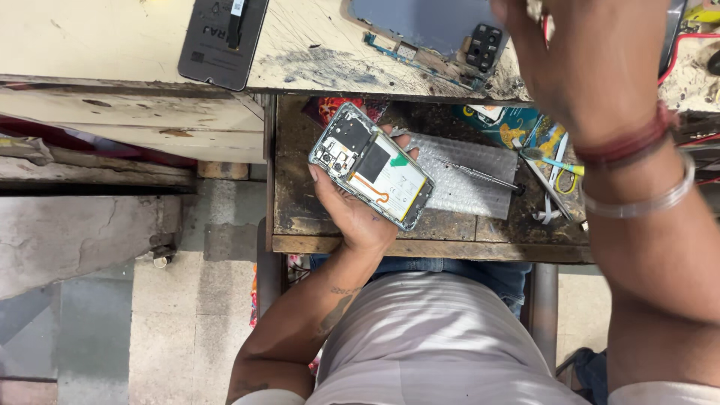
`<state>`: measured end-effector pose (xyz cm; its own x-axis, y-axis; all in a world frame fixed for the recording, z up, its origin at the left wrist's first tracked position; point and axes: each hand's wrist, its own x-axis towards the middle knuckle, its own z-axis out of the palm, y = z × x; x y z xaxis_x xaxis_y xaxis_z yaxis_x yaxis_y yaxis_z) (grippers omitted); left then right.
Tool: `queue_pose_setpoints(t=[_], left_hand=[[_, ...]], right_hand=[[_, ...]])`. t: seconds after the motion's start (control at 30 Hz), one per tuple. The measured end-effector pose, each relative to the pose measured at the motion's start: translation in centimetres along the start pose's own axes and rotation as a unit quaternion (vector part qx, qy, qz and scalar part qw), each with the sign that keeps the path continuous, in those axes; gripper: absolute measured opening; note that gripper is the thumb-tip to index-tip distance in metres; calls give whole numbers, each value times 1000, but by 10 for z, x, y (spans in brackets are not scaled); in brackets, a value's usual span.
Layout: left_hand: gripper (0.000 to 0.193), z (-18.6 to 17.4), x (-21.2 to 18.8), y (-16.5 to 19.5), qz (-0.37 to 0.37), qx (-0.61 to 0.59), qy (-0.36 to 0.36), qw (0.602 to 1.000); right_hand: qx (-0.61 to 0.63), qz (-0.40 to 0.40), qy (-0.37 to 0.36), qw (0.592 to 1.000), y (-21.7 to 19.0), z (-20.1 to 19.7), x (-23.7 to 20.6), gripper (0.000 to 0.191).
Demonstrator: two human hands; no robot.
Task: The person uses a screwdriver to remove screws from the back of a disassembled smartphone, then uses a prying tool to separate the back cover. The person continues to remove additional screws and reposition the device while working at a cluttered workbench.
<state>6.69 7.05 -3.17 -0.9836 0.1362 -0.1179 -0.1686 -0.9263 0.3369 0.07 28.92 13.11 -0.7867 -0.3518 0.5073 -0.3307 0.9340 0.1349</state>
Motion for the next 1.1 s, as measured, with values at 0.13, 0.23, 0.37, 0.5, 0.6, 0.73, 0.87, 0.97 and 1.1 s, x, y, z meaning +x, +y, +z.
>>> queue_pose_setpoints(t=[0.13,0.23,0.37,0.5,0.6,0.73,0.87,0.97,1.1], left_hand=[[92,0,-3,1,-24,3,-46,999],[93,0,-3,-1,-56,-4,-75,996],[69,2,-8,1,-9,127,-124,984],[37,7,-10,2,-9,153,-73,986],[34,11,-9,2,-8,148,-75,986],[33,13,-9,2,16,184,-89,979],[32,10,-10,0,9,174,-90,981],[28,5,-10,-2,13,196,-91,976],[23,-3,-13,-6,20,226,-82,970]], right_hand=[[268,134,-126,946,-52,-17,-51,13],[331,156,-128,922,-83,-6,-77,28],[395,237,-121,880,-99,5,-88,35],[400,241,-90,880,-98,4,-82,38],[408,239,-79,878,-98,3,-76,39],[401,261,-91,873,-97,-1,-72,37],[408,256,-91,872,-95,-5,-70,35],[401,259,-92,874,-93,-6,-68,36],[399,274,-93,870,-92,-7,-67,35]])
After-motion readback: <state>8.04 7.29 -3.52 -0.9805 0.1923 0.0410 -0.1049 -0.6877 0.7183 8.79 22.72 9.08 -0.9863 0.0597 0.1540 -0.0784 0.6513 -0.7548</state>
